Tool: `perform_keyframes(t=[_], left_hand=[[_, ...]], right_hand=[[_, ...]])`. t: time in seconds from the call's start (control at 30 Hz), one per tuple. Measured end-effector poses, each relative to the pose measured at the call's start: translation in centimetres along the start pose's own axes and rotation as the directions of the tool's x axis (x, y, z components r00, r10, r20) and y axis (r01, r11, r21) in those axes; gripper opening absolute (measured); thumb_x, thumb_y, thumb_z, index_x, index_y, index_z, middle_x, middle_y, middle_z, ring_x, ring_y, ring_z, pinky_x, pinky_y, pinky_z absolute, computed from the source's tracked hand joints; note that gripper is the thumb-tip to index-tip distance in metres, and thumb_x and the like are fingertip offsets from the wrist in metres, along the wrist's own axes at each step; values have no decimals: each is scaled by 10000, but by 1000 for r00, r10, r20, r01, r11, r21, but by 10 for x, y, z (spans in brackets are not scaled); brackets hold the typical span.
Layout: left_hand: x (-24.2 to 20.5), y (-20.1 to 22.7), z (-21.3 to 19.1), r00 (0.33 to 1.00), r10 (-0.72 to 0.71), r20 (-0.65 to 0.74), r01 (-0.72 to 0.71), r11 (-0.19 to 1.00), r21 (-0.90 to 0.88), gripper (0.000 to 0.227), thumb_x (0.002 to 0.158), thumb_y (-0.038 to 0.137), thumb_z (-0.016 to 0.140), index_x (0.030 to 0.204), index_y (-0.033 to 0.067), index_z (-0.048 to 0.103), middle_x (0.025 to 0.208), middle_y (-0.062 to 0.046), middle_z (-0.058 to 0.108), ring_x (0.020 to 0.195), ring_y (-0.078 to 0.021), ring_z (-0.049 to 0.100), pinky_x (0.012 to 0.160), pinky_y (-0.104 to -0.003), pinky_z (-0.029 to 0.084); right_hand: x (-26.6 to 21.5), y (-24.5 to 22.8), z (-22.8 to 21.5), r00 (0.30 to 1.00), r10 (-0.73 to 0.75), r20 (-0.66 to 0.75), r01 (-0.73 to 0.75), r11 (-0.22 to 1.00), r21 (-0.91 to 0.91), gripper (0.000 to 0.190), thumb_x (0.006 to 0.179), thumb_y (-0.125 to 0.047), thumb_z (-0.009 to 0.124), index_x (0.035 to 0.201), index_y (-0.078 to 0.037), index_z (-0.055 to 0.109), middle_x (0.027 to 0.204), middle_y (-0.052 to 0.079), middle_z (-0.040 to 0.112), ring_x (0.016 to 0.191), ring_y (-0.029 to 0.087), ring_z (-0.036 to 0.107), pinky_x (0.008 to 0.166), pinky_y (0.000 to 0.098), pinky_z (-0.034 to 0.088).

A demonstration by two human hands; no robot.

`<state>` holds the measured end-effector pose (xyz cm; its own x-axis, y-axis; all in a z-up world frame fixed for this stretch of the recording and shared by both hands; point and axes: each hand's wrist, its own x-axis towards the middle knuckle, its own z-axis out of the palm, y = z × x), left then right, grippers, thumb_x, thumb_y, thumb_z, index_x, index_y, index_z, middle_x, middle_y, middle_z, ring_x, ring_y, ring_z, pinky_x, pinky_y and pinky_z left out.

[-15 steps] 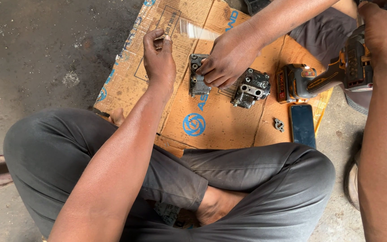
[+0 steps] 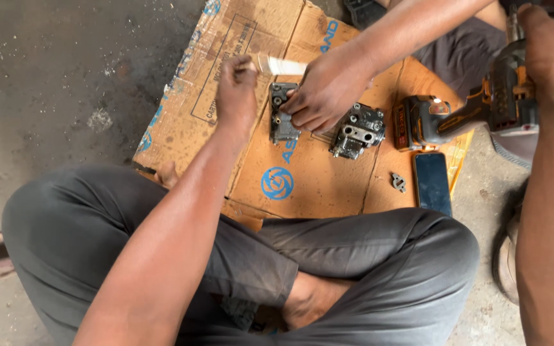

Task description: Disassembling and inspecting internal components of a mechanical assembly, likely a carburetor or fuel pump, using hand tools and an impact driver.

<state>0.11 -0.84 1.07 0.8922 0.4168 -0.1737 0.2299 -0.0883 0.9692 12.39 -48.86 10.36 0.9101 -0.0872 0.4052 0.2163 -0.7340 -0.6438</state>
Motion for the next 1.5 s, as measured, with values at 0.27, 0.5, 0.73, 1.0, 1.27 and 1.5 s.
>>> perform_keyframes(t=[0.27,0.5,0.73,1.0,1.27,1.5], left_hand=[[17,-31,18,998,29,57,-31,999,25,300,1033,168,577,1330,128,593,1248,-81,713,1151,-189,685,1007,-348,534],[6,-25,-1,959,-282,14,282,959,10,356,1043,193,479,1395,174,527,1332,-67,626,1190,-210,643,974,-369,513],[-7,-18,-16,865,9,501,-229,896,380,927,729,74,829,1538,126,378,1528,-162,473,1409,-315,461,1163,-376,375],[-15,2,-24,798,16,603,-251,917,309,1001,649,199,917,1498,132,390,1471,-122,543,1393,-294,502,1180,-393,385],[-32,5,-24,901,95,423,-304,835,459,784,709,317,930,1400,273,562,1227,-30,715,1181,-265,652,1002,-430,527],[-46,2,-16,939,174,298,-299,841,452,751,663,295,954,1324,257,599,1186,-23,702,1166,-250,646,975,-437,532]], right_hand=[[-33,-72,6,795,-577,185,196,-43,-980,364,817,-197,733,1164,-93,686,689,69,678,543,148,660,404,258,471],[-41,-289,146,825,-38,564,436,679,-591,438,1040,-428,692,1301,-77,680,1027,244,717,936,413,681,841,566,513],[-27,-271,212,528,306,792,508,633,-584,413,922,-375,722,1267,-148,705,1209,149,706,1108,337,665,912,470,530],[-18,-241,221,385,292,875,516,718,-467,278,930,-188,686,1137,-36,791,1145,204,759,1037,355,724,872,461,567],[-44,-268,168,613,116,781,408,801,-439,350,1057,-367,577,1107,-77,767,972,146,761,888,298,705,800,452,515],[-125,-328,91,929,-63,365,-128,871,475,383,1162,-355,395,1153,-60,639,794,58,616,620,141,614,503,305,486]])
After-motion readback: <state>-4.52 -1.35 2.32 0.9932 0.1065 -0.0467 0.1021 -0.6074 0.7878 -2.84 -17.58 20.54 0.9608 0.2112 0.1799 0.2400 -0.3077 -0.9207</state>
